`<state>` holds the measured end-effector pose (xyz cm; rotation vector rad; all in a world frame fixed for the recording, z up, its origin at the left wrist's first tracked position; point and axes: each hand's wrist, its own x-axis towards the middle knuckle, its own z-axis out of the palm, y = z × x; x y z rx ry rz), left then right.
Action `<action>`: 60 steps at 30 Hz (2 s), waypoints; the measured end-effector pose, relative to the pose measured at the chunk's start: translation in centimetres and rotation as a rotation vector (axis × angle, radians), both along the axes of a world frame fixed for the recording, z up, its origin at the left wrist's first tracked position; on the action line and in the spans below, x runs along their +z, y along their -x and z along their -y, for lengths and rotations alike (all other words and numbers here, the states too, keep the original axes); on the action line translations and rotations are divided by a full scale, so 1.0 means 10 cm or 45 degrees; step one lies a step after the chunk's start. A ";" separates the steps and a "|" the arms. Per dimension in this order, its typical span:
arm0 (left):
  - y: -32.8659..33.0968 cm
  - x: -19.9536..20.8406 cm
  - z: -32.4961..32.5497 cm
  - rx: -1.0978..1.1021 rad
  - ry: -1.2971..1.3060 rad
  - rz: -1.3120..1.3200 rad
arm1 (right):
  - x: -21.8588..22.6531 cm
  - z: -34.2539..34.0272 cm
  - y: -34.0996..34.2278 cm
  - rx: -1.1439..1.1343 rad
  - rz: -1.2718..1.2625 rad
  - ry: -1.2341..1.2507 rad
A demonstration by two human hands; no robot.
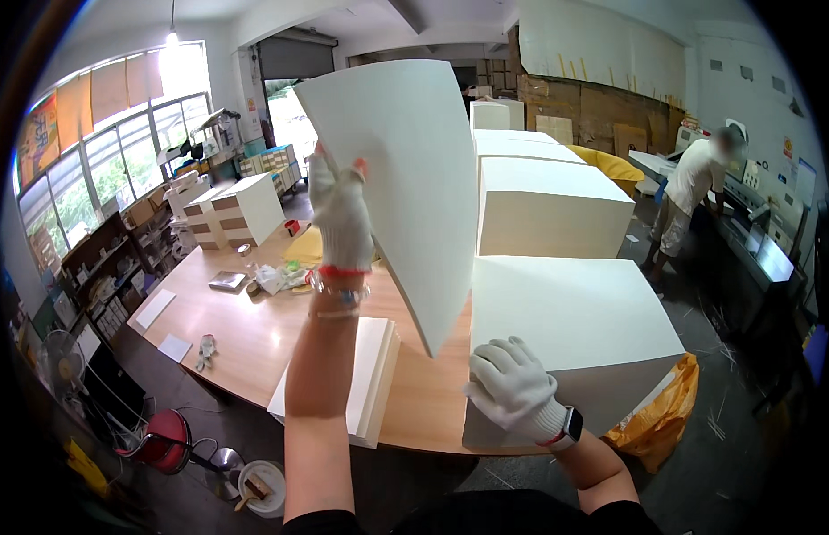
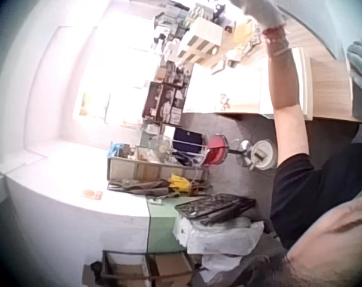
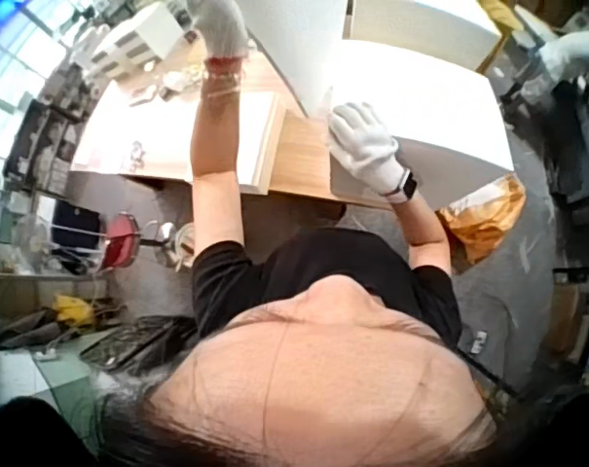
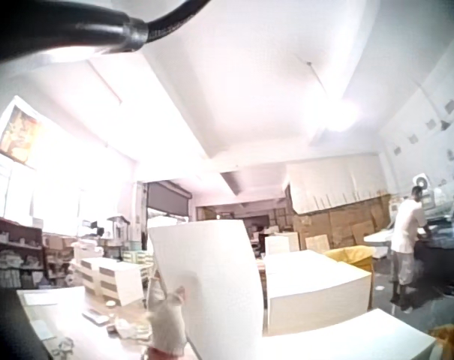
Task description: The person repeatedly picks up white rectangular panels from a table and places them onto a stack of similar panels. The person wears white gloves and handles the panels one at a time in a repetitive loop.
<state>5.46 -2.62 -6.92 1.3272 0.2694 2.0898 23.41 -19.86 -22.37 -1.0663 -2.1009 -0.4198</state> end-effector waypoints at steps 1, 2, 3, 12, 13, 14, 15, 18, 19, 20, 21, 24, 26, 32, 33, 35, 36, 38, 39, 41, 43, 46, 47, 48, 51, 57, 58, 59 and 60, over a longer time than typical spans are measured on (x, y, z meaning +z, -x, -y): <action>0.10 0.09 -0.08 0.012 0.049 -0.005 | 0.05 0.02 0.03 0.036 -0.021 0.029; 0.18 0.18 -0.13 0.059 0.106 -0.012 | 0.07 0.02 0.05 0.043 -0.026 0.017; 0.27 0.27 -0.17 0.108 0.163 -0.019 | 0.09 0.02 0.06 0.051 -0.031 0.005; 0.46 -0.16 0.36 0.299 0.059 -0.072 | -0.03 -0.11 0.58 0.129 -0.467 0.195; 0.40 -0.28 0.38 0.683 -0.086 -0.093 | -0.08 -0.25 0.83 0.194 -0.584 0.178; 0.37 -0.47 0.42 0.762 -0.241 -0.185 | -0.23 -0.42 1.04 0.226 -0.704 0.182; 0.41 -0.63 0.53 0.768 -0.451 -0.320 | -0.37 -0.59 1.28 0.292 -0.813 0.183; 0.36 -1.05 0.66 0.962 -0.506 -0.794 | -1.44 -1.00 1.48 1.166 -1.510 1.045; 0.30 -1.20 0.62 1.101 -0.461 -0.840 | -1.83 -1.07 1.52 1.395 -1.779 1.281; 0.23 -1.37 0.53 1.217 -0.427 -0.882 | -2.14 -1.09 1.49 1.342 -1.822 1.265; 0.19 -1.50 0.45 1.224 -0.372 -0.917 | -2.44 -1.11 1.46 1.291 -1.858 1.256; 0.32 -1.94 0.23 1.051 -0.190 -1.005 | -2.95 -1.20 1.59 1.068 -2.014 1.259; 0.53 -2.27 0.08 0.679 -0.048 -0.972 | -2.85 -1.30 1.85 1.020 -2.074 1.201; 2.31 -3.48 -0.02 0.826 0.587 -1.319 | -2.86 -1.41 2.01 0.308 -1.676 1.589; 2.62 -3.68 0.03 0.851 0.850 -1.396 | -2.91 -1.40 1.98 0.221 -1.545 1.552; 3.07 -3.89 0.24 1.111 0.957 -1.648 | -2.74 -1.30 2.03 -0.002 -1.268 1.454; 3.29 -4.05 0.29 1.025 0.924 -1.729 | -2.72 -1.19 1.99 0.017 -1.222 1.402; 3.46 -4.16 0.41 0.926 0.854 -1.731 | -2.71 -1.00 1.92 0.038 -1.043 1.309; 3.54 -4.24 0.43 0.868 0.816 -1.685 | -2.66 -0.92 1.90 0.042 -0.913 1.260; 3.79 -4.72 0.37 0.581 0.887 -1.328 | -2.36 -0.75 1.90 0.030 -0.472 1.166; 3.81 -4.74 0.34 0.414 0.935 -1.129 | -2.34 -0.69 1.92 -0.019 -0.229 1.069; 3.84 -4.64 0.27 0.168 1.206 -0.800 | -2.50 -0.75 1.93 -0.044 -0.156 0.955; 3.85 -4.60 0.26 0.136 1.266 -0.775 | -2.52 -0.75 1.93 -0.033 -0.151 0.954; 3.85 -4.57 0.29 0.208 1.153 -0.885 | -2.52 -0.76 1.92 -0.021 -0.146 0.954; 3.83 -4.40 0.36 0.426 0.857 -1.207 | -2.54 -0.75 1.92 -0.016 -0.164 0.908; 3.90 -4.35 0.38 0.599 0.740 -1.446 | -2.53 -0.74 1.95 0.019 -0.222 0.884; 3.88 -4.32 0.39 0.573 0.785 -1.429 | -2.53 -0.74 1.95 0.031 -0.234 0.862; 3.87 -4.31 0.39 0.547 0.831 -1.412 | -2.53 -0.74 1.95 0.029 -0.232 0.855; 3.87 -4.34 0.38 0.572 0.806 -1.405 | -2.52 -0.73 1.95 0.026 -0.231 0.847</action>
